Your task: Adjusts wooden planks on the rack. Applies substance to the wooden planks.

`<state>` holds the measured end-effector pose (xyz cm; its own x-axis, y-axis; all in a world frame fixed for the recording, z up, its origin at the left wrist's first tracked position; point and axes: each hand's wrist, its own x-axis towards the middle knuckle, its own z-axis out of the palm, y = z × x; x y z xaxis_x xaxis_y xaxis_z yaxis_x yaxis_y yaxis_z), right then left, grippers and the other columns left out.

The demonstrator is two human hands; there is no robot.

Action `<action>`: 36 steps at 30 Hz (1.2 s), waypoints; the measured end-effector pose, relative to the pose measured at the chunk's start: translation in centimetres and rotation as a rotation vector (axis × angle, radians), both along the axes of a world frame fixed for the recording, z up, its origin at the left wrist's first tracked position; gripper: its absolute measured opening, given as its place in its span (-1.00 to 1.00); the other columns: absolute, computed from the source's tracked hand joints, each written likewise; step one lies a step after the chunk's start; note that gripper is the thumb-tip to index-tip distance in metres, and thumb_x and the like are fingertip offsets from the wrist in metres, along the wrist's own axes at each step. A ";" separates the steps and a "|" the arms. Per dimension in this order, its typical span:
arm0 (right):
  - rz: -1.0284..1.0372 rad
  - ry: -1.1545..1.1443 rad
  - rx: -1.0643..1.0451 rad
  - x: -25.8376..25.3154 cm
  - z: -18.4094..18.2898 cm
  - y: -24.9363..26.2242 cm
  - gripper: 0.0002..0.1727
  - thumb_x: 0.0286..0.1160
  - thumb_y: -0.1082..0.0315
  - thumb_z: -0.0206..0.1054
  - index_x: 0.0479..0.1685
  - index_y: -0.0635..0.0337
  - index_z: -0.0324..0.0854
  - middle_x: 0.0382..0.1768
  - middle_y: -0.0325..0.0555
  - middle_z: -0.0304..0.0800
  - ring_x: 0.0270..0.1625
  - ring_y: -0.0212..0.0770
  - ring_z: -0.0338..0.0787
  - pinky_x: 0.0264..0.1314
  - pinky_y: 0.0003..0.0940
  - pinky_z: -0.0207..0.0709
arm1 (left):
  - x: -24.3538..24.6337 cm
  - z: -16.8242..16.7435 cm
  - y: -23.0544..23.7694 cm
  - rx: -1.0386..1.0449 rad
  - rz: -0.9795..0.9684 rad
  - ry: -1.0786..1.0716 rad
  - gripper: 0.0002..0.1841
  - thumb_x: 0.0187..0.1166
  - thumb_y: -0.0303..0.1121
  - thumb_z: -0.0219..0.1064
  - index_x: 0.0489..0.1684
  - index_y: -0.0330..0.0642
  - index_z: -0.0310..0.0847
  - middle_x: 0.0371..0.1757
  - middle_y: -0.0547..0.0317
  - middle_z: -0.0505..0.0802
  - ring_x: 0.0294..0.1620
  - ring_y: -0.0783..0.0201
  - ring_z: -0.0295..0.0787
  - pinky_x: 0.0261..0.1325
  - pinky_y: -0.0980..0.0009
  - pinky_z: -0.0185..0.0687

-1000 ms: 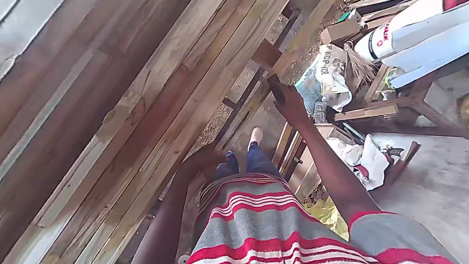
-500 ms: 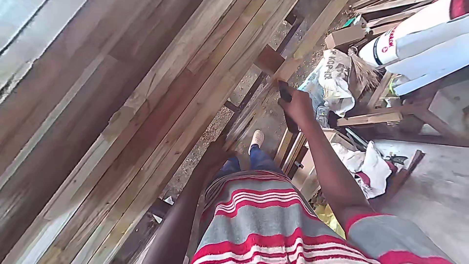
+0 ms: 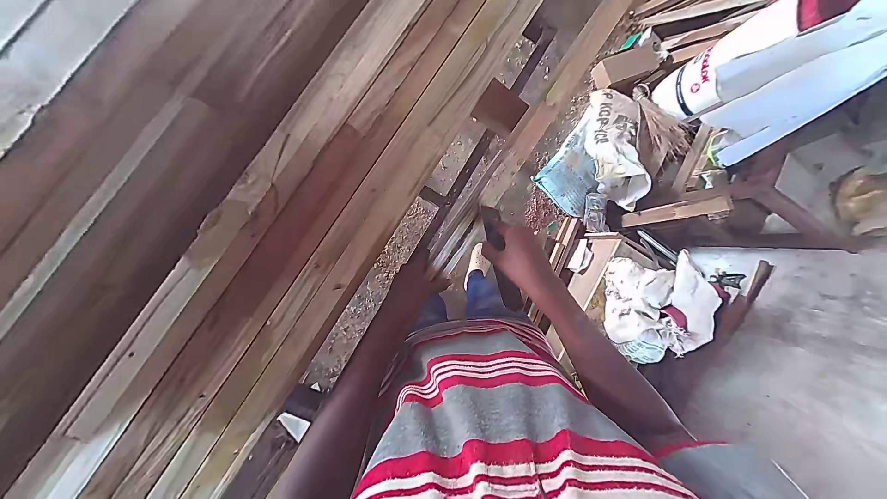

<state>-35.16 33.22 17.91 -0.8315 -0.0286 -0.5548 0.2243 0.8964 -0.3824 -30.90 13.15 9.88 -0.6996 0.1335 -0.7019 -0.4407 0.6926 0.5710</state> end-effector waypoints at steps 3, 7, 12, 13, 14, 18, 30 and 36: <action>0.083 -0.119 0.022 0.7 1.2 -0.3 -0.46 0.63 0.08 0.36 0.47 0.21 0.62 0.12 0.26 0.80 0.26 0.22 0.77 0.31 0.23 0.57 | -0.1 -0.1 -0.1 0.019 0.015 -0.010 -0.19 0.43 -0.13 0.59 0.67 -0.25 0.32 0.19 -0.32 0.78 0.17 -0.22 0.78 0.30 -0.22 0.63; 0.156 -0.149 -0.035 -0.3 2.0 2.4 -0.50 0.63 0.08 0.36 0.42 0.18 0.67 0.19 0.22 0.80 0.31 0.16 0.76 0.42 0.22 0.50 | -0.5 -0.7 -0.7 0.107 0.041 -0.064 -0.22 0.44 -0.17 0.60 0.64 -0.25 0.34 0.17 -0.26 0.79 0.03 -0.07 0.85 0.21 -0.08 0.74; -0.001 0.309 -0.085 -9.3 -2.5 10.4 -0.31 0.57 0.27 0.45 0.73 0.05 0.39 0.32 0.39 0.64 0.26 0.36 0.72 0.27 0.32 0.59 | -1.4 -1.2 -1.5 0.104 0.022 -0.137 -0.27 0.41 -0.21 0.61 0.59 -0.20 0.40 0.15 -0.16 0.80 0.10 0.01 0.79 0.25 -0.07 0.68; 0.008 0.387 -0.107 -11.7 -4.1 11.5 -0.25 0.56 0.30 0.43 0.81 0.00 0.30 0.43 0.36 0.57 0.27 0.33 0.73 0.28 0.26 0.61 | -1.5 -1.2 -1.3 0.053 0.023 -0.162 -0.27 0.43 -0.18 0.60 0.59 -0.22 0.40 0.20 -0.21 0.78 0.18 -0.06 0.76 0.31 -0.12 0.63; 0.042 0.466 -0.127 -13.7 -6.0 12.2 -0.23 0.53 0.32 0.44 0.81 -0.02 0.30 0.49 0.33 0.53 0.24 0.30 0.77 0.23 0.22 0.67 | -1.5 -1.0 -1.0 -0.001 0.026 -0.183 -0.27 0.45 -0.15 0.59 0.58 -0.26 0.41 0.21 -0.25 0.77 0.21 -0.11 0.74 0.33 -0.16 0.60; 0.206 0.661 -0.204 -14.8 -11.1 13.8 -0.26 0.46 0.47 0.48 0.73 0.08 0.41 0.48 0.40 0.53 0.30 0.31 0.75 0.21 0.11 0.72 | -0.9 1.2 0.4 -0.153 0.054 -0.157 -0.32 0.52 -0.14 0.55 0.55 -0.33 0.42 0.17 -0.36 0.77 0.21 -0.27 0.72 0.33 -0.28 0.53; 0.060 0.194 -0.704 -17.2 -7.0 21.3 -0.59 0.77 0.45 0.02 0.52 0.32 0.41 0.18 0.11 0.83 0.00 -0.12 0.92 0.04 -0.18 0.80 | 2.9 4.7 13.0 -0.336 0.547 0.650 -0.49 0.60 -0.26 0.34 0.48 -0.36 0.55 0.44 -0.34 0.69 0.46 -0.25 0.64 0.45 -0.17 0.55; -0.032 -0.183 -0.918 -24.5 -11.3 23.2 -0.71 0.83 0.37 -0.01 0.30 0.24 0.51 -0.17 0.03 0.82 -0.28 -0.18 0.86 -0.15 -0.22 0.80 | 3.0 3.0 16.8 -0.231 0.476 0.567 -0.56 0.63 -0.29 0.32 0.44 -0.30 0.58 0.43 -0.23 0.71 0.41 -0.11 0.69 0.40 -0.05 0.62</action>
<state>-59.66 56.46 6.57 -0.7412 -0.4991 -0.4489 0.3704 0.2536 -0.8936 -27.87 29.95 12.84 -0.9057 -0.3777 -0.1925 -0.4039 0.6311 0.6622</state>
